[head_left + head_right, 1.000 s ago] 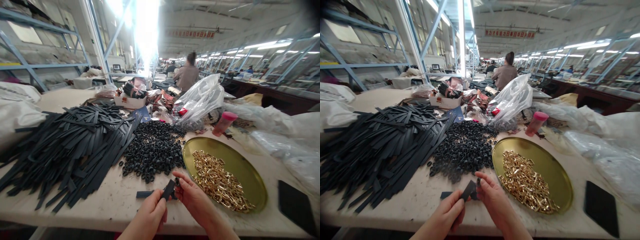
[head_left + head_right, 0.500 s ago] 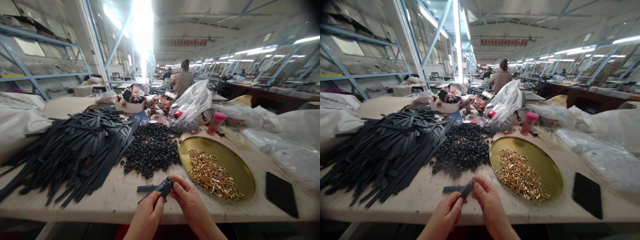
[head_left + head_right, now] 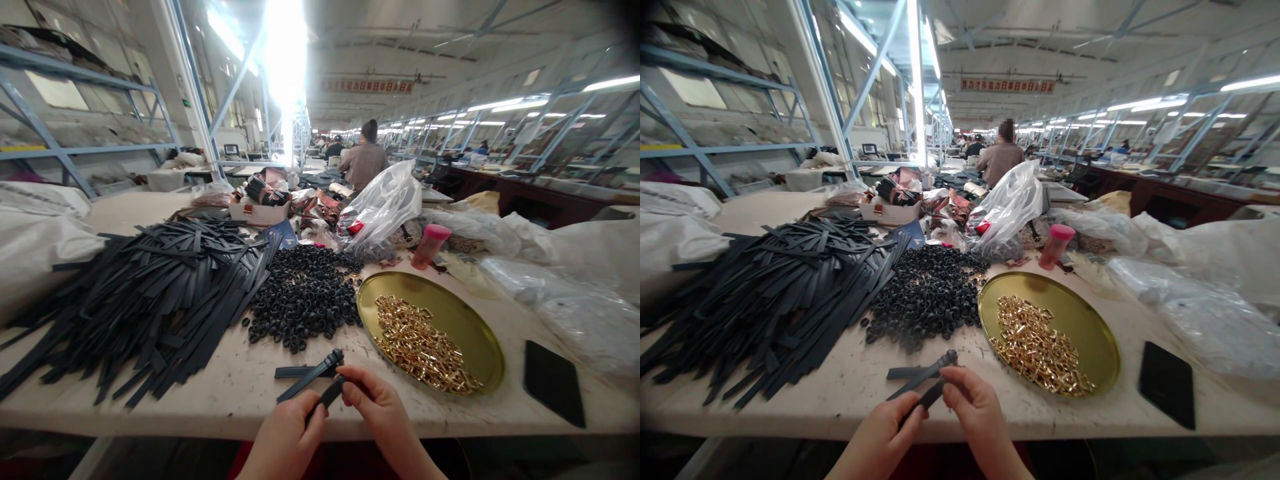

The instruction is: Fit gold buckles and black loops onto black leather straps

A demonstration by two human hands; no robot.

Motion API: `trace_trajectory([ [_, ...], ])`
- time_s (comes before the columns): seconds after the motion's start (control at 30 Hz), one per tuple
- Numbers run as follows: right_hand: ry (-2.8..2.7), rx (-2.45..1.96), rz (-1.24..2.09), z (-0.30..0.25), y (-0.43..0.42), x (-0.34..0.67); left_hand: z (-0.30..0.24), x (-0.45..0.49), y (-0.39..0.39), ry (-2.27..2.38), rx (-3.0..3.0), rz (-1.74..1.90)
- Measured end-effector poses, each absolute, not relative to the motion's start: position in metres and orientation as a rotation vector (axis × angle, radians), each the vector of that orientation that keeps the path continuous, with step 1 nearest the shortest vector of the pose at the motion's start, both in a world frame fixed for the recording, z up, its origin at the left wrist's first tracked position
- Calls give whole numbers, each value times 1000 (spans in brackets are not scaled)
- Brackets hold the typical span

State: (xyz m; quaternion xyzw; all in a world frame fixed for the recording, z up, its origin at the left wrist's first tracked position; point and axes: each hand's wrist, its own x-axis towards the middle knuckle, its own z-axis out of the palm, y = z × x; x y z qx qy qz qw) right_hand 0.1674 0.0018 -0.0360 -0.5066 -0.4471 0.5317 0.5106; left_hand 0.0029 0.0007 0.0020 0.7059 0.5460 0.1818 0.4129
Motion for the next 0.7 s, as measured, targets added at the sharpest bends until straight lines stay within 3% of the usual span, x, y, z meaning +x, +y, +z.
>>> trace_trajectory([
  [0.23, -1319, -1218, 1322, -33, -2, 177, 16, -4, 7, 1218, 1880, 279],
  [0.53, -951, -1121, 1618, -31, 4, 171, 9, 5, 8, 1189, 1681, 267],
  [0.7, -837, -1084, 1700, -42, 5, 154, -10, 1, 12, 1185, 1532, 524],
])
